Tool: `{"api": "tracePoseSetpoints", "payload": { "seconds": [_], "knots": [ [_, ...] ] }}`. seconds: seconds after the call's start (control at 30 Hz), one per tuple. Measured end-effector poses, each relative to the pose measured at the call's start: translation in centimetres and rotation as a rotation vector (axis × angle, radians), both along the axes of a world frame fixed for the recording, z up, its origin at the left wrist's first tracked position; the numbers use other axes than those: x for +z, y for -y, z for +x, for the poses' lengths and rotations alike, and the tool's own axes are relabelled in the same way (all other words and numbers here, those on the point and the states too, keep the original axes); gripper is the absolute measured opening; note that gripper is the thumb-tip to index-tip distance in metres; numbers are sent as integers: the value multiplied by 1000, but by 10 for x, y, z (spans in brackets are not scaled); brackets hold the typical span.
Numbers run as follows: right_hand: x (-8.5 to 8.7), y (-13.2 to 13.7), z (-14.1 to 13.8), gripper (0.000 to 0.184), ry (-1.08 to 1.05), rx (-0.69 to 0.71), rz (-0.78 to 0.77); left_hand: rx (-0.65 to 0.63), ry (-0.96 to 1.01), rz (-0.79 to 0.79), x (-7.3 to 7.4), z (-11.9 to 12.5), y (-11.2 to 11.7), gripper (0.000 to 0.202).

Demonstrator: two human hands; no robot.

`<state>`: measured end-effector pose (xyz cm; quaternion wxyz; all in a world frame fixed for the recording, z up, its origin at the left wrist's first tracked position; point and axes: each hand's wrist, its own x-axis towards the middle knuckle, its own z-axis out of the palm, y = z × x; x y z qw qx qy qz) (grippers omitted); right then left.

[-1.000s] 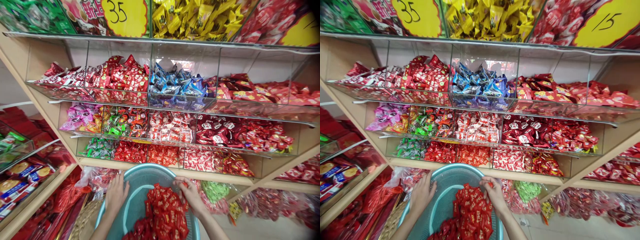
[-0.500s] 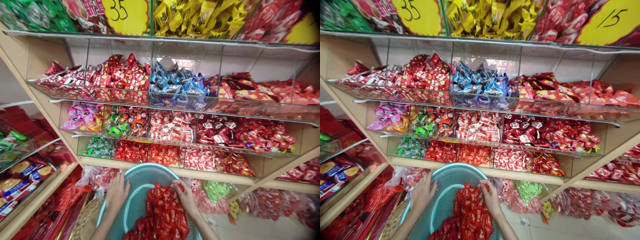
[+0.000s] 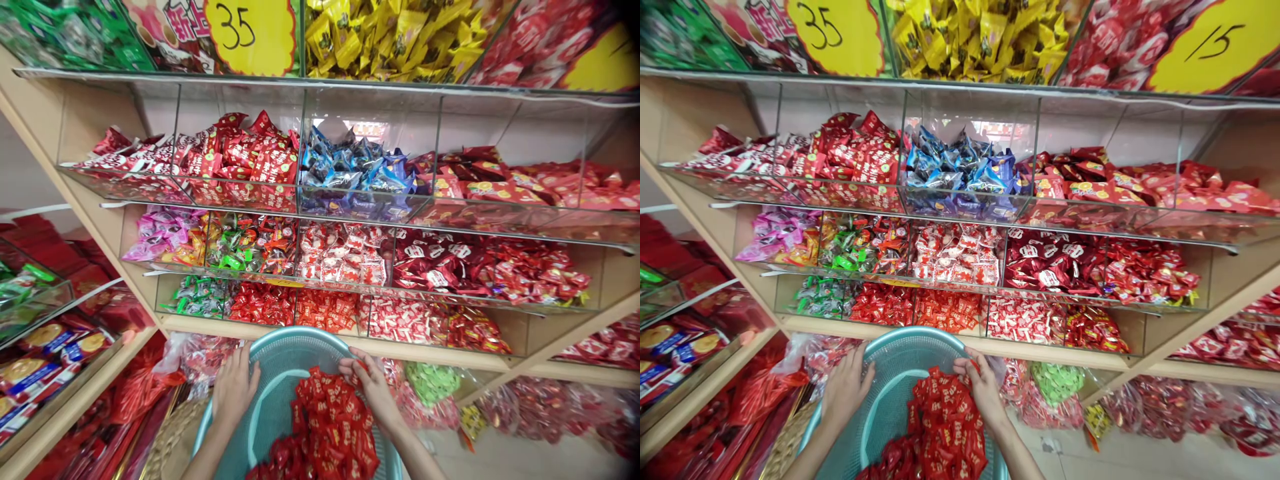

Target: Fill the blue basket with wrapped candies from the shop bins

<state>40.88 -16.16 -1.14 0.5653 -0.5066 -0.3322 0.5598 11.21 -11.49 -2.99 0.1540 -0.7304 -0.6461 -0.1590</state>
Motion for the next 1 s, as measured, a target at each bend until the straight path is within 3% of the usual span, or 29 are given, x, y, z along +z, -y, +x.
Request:
{"api": "tracePoseSetpoints", "payload": {
  "seconds": [0.23,0.43,0.67,0.87,1.0],
  "knots": [
    [-6,-6,-4,45,199,147,42,-2,11,-7,1,0,0,44],
    [-17,-4,1,39,663,145,189,-22,40,13,3,0,0,43],
    [-22,7,2,41,853,116,255,-25,58,8,4,0,1,43],
    [-23,19,23,39,849,-114,254,-24,146,-43,3,-2,0,45],
    [-34,26,37,48,588,-166,127,-97,320,-209,9,-17,-5,47]
  ]
}}
